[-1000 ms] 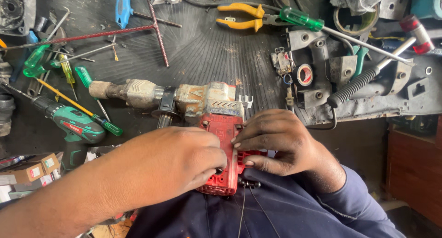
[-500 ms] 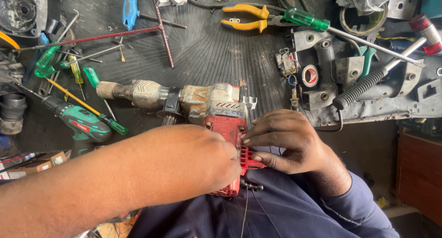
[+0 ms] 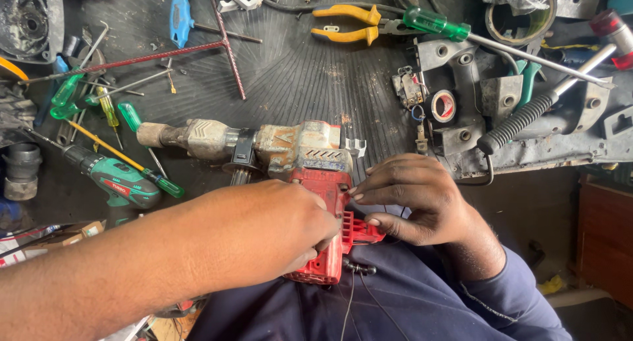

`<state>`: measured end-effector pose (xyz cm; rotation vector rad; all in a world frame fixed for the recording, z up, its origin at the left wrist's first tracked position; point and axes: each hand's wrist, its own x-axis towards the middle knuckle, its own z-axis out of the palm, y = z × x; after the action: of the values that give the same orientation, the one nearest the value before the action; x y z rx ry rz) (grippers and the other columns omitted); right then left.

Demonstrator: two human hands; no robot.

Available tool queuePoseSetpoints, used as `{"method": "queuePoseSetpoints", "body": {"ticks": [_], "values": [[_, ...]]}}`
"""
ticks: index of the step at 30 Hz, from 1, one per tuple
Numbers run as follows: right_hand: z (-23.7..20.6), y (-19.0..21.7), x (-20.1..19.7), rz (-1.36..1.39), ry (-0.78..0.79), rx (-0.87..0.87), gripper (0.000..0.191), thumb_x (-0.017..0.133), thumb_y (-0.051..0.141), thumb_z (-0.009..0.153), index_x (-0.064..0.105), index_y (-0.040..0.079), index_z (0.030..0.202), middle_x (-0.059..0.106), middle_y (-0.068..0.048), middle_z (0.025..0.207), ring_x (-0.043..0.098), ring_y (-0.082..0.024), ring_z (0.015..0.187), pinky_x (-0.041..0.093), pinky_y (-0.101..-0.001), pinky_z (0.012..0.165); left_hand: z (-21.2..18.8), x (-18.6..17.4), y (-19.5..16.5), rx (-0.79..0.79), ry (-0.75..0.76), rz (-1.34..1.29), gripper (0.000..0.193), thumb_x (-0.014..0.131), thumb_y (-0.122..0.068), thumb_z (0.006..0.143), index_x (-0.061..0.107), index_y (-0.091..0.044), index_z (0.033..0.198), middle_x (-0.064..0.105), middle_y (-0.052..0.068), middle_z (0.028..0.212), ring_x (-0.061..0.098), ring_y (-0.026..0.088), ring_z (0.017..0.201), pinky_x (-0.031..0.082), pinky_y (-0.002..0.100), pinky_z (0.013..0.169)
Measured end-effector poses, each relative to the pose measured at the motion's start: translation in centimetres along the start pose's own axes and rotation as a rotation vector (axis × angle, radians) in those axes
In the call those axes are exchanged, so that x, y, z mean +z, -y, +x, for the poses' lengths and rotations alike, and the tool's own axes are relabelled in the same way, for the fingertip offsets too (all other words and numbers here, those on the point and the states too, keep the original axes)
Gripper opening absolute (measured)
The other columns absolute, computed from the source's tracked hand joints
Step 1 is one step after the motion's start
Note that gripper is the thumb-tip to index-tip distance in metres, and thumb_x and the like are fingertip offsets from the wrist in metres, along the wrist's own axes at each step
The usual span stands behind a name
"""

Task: The person repairs a red power tool at a cluttered workbench. They handle the tool's red housing, unscrew parts with a screwdriver, reposition the housing, fit components together by hand, use pliers, and work on the tool's wiring and internal parts.

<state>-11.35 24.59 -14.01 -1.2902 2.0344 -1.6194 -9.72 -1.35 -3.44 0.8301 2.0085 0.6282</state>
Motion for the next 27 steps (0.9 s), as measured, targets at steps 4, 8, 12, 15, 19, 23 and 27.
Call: {"method": "queuePoseSetpoints", "body": {"ticks": [4, 8, 12, 15, 19, 23, 27], "values": [[-0.2, -0.3, -0.3, -0.031, -0.015, 0.004, 0.022, 0.079, 0.023, 0.087, 0.076, 0.007, 0.100, 0.078, -0.007, 0.104, 0.077, -0.025, 0.099, 0.061, -0.0417, 0.095, -0.5, 0.2, 0.3, -0.051, -0.110, -0.186, 0.019, 0.074, -0.020, 0.078, 0.069, -0.008, 0.093, 0.072, 0.011, 0.087, 0.071, 0.033, 0.083, 0.055, 0.046, 0.072], [-0.5, -0.6, -0.5, -0.042, -0.040, 0.004, 0.022, 0.079, 0.025, 0.087, 0.076, 0.007, 0.099, 0.078, -0.007, 0.103, 0.078, -0.023, 0.098, 0.061, -0.0412, 0.095, -0.8, 0.1, 0.5, -0.118, -0.061, -0.254, 0.013, 0.072, -0.019, 0.079, 0.069, -0.007, 0.085, 0.072, 0.009, 0.090, 0.070, 0.032, 0.084, 0.055, 0.044, 0.074], [-0.5, -1.0, -0.7, -0.031, -0.052, 0.016, 0.020, 0.079, 0.024, 0.087, 0.075, 0.007, 0.098, 0.078, -0.007, 0.102, 0.078, -0.023, 0.098, 0.061, -0.0406, 0.095, -0.8, 0.3, 0.6, -0.090, -0.106, -0.267, 0.013, 0.070, -0.016, 0.076, 0.070, -0.007, 0.086, 0.071, 0.010, 0.086, 0.070, 0.033, 0.081, 0.055, 0.044, 0.072], [-0.4, -1.2, -0.9, -0.046, -0.055, 0.025, 0.021, 0.079, 0.023, 0.086, 0.075, 0.006, 0.097, 0.078, -0.007, 0.101, 0.077, -0.023, 0.097, 0.061, -0.0405, 0.094, -0.8, 0.6, 0.6, -0.095, -0.072, -0.228, 0.012, 0.071, -0.018, 0.078, 0.069, -0.007, 0.081, 0.070, 0.010, 0.086, 0.070, 0.032, 0.081, 0.056, 0.044, 0.072], [-0.3, -1.5, -1.0, -0.050, -0.058, 0.029, 0.022, 0.080, 0.023, 0.086, 0.075, 0.005, 0.097, 0.078, -0.007, 0.101, 0.077, -0.024, 0.098, 0.061, -0.0421, 0.095, -0.4, 0.8, 0.2, -0.102, -0.042, -0.127, 0.014, 0.073, -0.018, 0.076, 0.069, -0.005, 0.080, 0.069, 0.013, 0.081, 0.071, 0.034, 0.080, 0.057, 0.045, 0.073], [-0.2, -1.6, -1.0, -0.046, -0.064, 0.027, 0.024, 0.080, 0.025, 0.086, 0.075, 0.005, 0.098, 0.077, -0.007, 0.101, 0.077, -0.024, 0.098, 0.061, -0.0429, 0.096, 0.1, 0.6, -0.8, -0.056, -0.080, -0.020, 0.009, 0.068, -0.011, 0.076, 0.070, -0.003, 0.079, 0.070, 0.017, 0.076, 0.071, 0.035, 0.075, 0.057, 0.046, 0.071], [-0.2, -1.6, -1.1, -0.058, -0.077, 0.030, 0.026, 0.080, 0.027, 0.086, 0.075, 0.005, 0.099, 0.077, -0.007, 0.101, 0.077, -0.025, 0.097, 0.061, -0.0429, 0.096, 0.9, -0.1, -1.7, -0.127, 0.082, -0.092, 0.014, 0.067, -0.019, 0.084, 0.076, -0.010, 0.082, 0.072, 0.017, 0.081, 0.075, 0.031, 0.080, 0.059, 0.042, 0.072]]}}
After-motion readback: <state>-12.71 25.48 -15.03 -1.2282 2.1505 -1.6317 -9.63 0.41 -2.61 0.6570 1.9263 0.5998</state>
